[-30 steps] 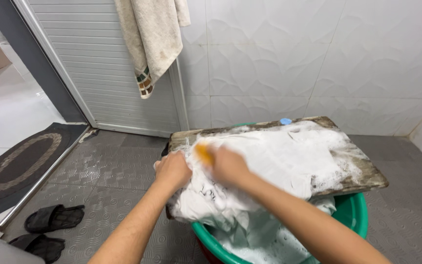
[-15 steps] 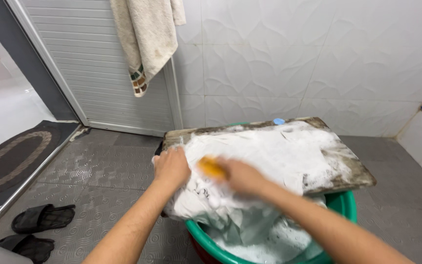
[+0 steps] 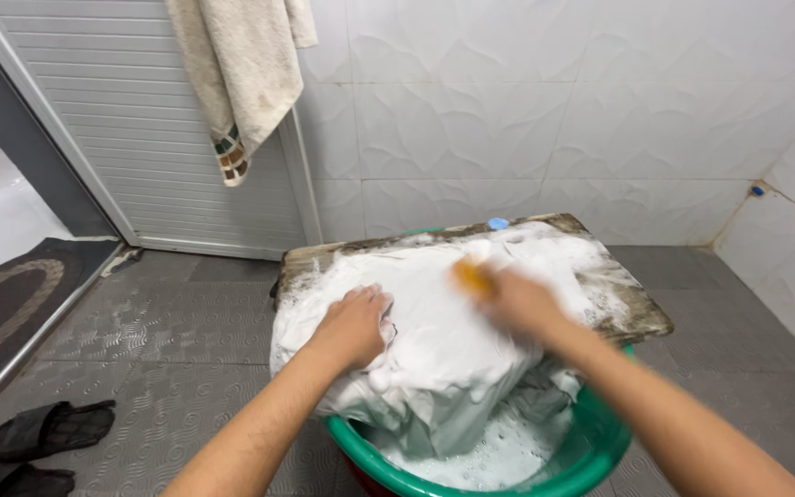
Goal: The person scrubs a white t-shirt on a wooden board using a brush while it is submerged in a green bucket of soapy water.
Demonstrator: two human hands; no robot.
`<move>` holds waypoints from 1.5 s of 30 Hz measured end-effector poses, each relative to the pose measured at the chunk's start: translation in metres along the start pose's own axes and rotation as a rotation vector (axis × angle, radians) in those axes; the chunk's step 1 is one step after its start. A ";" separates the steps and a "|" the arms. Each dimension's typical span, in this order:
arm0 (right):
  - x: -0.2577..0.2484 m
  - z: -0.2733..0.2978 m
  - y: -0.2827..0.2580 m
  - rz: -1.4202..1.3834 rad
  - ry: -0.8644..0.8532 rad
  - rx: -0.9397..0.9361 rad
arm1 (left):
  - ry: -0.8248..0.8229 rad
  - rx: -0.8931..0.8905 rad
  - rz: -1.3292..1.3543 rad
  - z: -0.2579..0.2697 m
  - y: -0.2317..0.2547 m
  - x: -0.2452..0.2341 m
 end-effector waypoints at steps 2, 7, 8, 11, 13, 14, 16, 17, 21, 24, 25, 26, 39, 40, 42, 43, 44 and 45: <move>-0.018 -0.003 0.028 0.018 0.006 0.146 | -0.045 -0.019 -0.026 0.002 0.002 0.004; 0.008 0.034 -0.010 0.076 -0.008 -0.045 | -0.113 -0.082 -0.044 -0.003 0.011 0.005; 0.019 0.043 -0.016 0.067 -0.071 -0.095 | -0.134 -0.086 -0.051 -0.005 0.012 0.007; -0.002 0.027 0.015 0.001 -0.110 0.004 | -0.201 -0.091 -0.039 -0.007 0.018 0.012; -0.021 0.014 0.050 -0.052 -0.087 0.152 | -0.245 -0.090 -0.017 -0.008 0.022 0.017; -0.037 0.013 0.064 -0.006 0.008 0.201 | -0.274 -0.087 -0.024 -0.010 0.026 0.020; -0.041 0.016 0.061 0.085 0.091 0.164 | -0.297 -0.076 -0.030 -0.015 0.034 0.023; -0.026 0.022 0.044 0.130 0.078 0.080 | -0.318 -0.078 -0.056 -0.016 0.037 0.026; 0.008 0.045 0.013 0.017 -0.048 -0.095 | -0.367 -0.104 -0.074 -0.019 0.038 0.033; -0.028 0.027 0.026 0.005 0.131 -0.106 | -0.391 -0.106 -0.070 -0.018 0.039 0.034; -0.030 0.015 0.057 0.009 0.022 0.102 | -0.392 -0.111 -0.071 -0.018 0.038 0.034; -0.033 0.007 0.089 0.013 -0.089 0.310 | -0.393 -0.109 -0.081 -0.018 0.039 0.034; -0.053 -0.046 0.165 -0.210 0.164 0.406 | -0.377 -0.092 -0.069 -0.016 0.042 0.030; -0.051 -0.046 0.154 -0.210 0.160 0.407 | -0.380 -0.093 -0.067 -0.016 0.042 0.031; -0.054 -0.048 0.118 -0.224 0.199 0.238 | -0.378 -0.088 -0.056 -0.016 0.041 0.031; -0.051 -0.043 0.109 -0.225 0.199 0.241 | -0.380 -0.086 -0.056 -0.016 0.041 0.032; -0.047 -0.040 0.093 -0.210 0.181 0.157 | -0.374 -0.082 -0.059 -0.016 0.041 0.032; -0.044 -0.036 0.080 -0.195 0.162 0.073 | -0.368 -0.078 -0.062 -0.016 0.041 0.031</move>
Point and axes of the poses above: each hand's wrist, its own z-axis away from the middle knuckle, its own x-axis out of the palm, y = z × x, the point moved 10 cm from there along -z, towards the middle knuckle, and after that the axes turned 5 degrees about -y, right-handed, at the moved point
